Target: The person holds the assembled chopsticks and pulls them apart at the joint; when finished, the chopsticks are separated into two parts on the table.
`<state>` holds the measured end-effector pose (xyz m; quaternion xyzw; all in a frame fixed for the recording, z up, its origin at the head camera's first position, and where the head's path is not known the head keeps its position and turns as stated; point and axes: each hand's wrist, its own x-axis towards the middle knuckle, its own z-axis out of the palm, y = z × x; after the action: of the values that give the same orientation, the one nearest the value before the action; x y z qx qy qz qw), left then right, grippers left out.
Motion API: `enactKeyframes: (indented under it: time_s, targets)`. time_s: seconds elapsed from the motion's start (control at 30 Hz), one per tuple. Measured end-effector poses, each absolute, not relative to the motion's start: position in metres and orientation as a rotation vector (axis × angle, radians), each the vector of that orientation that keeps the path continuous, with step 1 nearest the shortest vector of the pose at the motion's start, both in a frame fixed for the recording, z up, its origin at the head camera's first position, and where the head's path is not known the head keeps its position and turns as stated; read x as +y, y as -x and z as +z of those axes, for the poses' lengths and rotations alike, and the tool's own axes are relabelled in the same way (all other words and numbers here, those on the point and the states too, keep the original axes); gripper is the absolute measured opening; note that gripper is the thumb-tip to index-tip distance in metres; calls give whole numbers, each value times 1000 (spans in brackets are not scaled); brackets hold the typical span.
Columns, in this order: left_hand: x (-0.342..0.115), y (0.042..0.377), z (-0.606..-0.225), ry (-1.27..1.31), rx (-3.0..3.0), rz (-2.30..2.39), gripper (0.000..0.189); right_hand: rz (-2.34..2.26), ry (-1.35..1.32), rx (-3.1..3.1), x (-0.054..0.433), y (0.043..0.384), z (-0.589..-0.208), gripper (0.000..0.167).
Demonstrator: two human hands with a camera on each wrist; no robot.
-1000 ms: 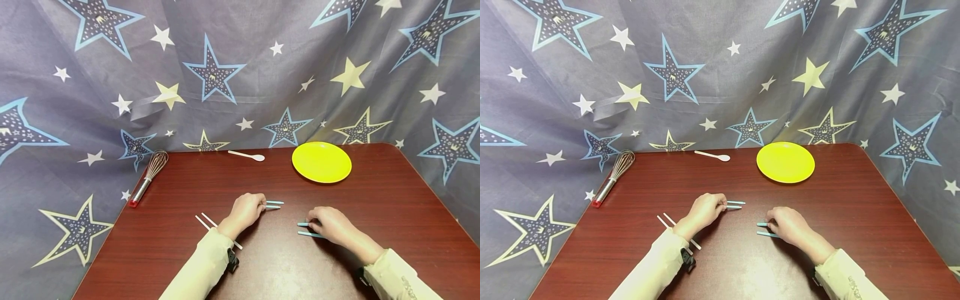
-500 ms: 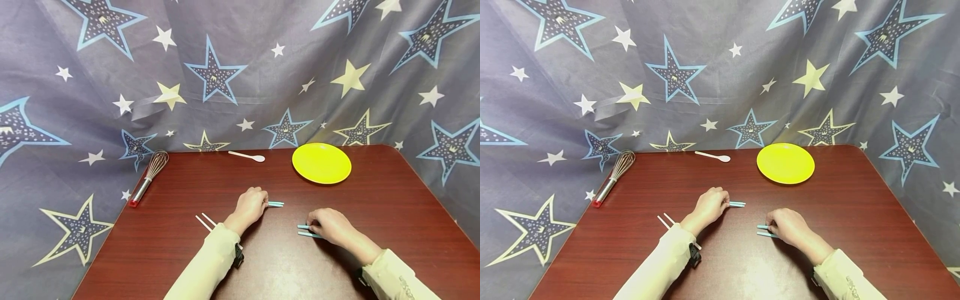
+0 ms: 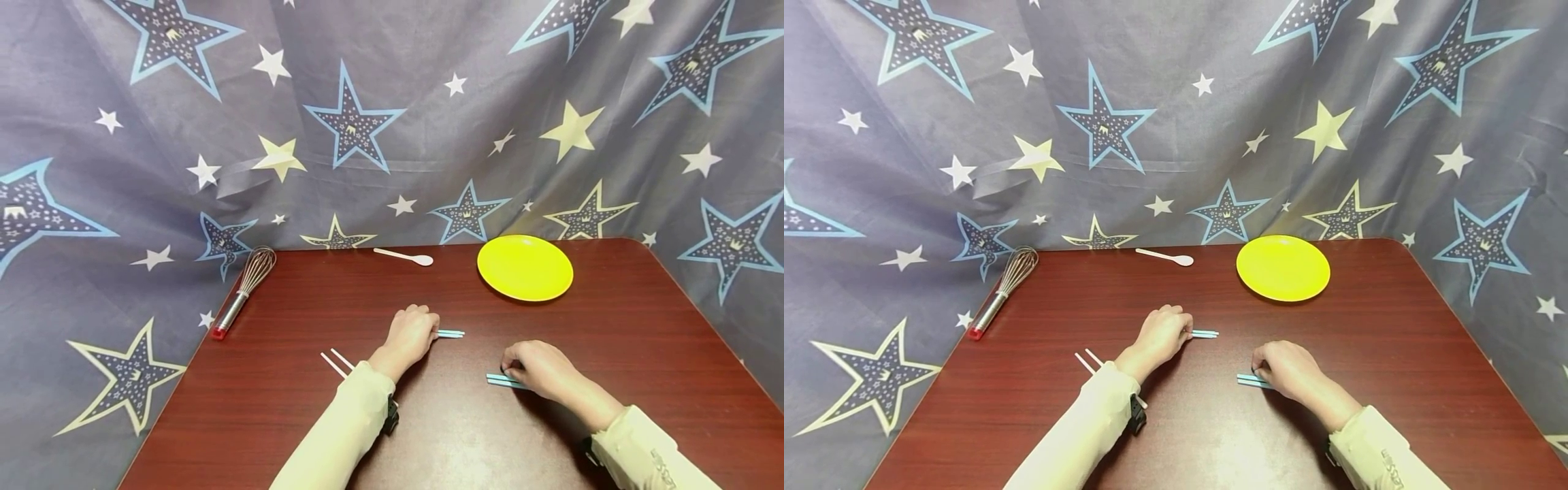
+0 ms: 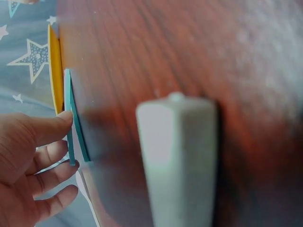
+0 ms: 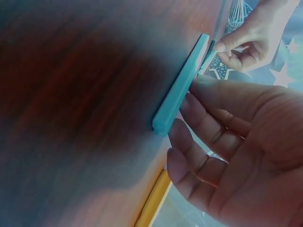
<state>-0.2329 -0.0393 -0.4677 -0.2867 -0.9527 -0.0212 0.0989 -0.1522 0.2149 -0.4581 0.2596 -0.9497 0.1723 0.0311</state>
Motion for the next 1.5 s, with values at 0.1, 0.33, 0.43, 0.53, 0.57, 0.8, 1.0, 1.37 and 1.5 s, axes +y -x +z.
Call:
enactKeyframes:
  time_s: [0.1, 0.33, 0.43, 0.53, 0.57, 0.8, 1.0, 1.37, 1.5]
  targets:
    - [-40, 234, -468, 861, -2808, -52, 14, 541, -809, -2917, 216, 152, -459, 18]
    - [-40, 236, -470, 875, -2780, -33, 14, 566, -824, -2928, 218, 153, -459, 19]
    - [-40, 236, -471, 876, -2778, -27, 14, 587, -835, -2930, 218, 154, -459, 21]
    - [-40, 237, -471, 874, -2774, -21, 14, 602, -843, -2931, 219, 154, -459, 23]
    - [-40, 237, -471, 874, -2775, -19, 14, 608, -841, -2931, 219, 154, -459, 24]
    - [-40, 239, -472, 880, -2786, -21, 15, 635, -868, -2922, 221, 155, -460, 25]
    - [-40, 241, -473, 885, -2805, -14, 14, 648, -871, -2927, 221, 155, -461, 22]
    - [-37, 243, -471, 907, -2774, 0, 18, 620, -855, -2958, 221, 155, -461, 18]
    - [-36, 242, -470, 899, -2772, 17, 19, 625, -854, -2966, 221, 155, -461, 18]
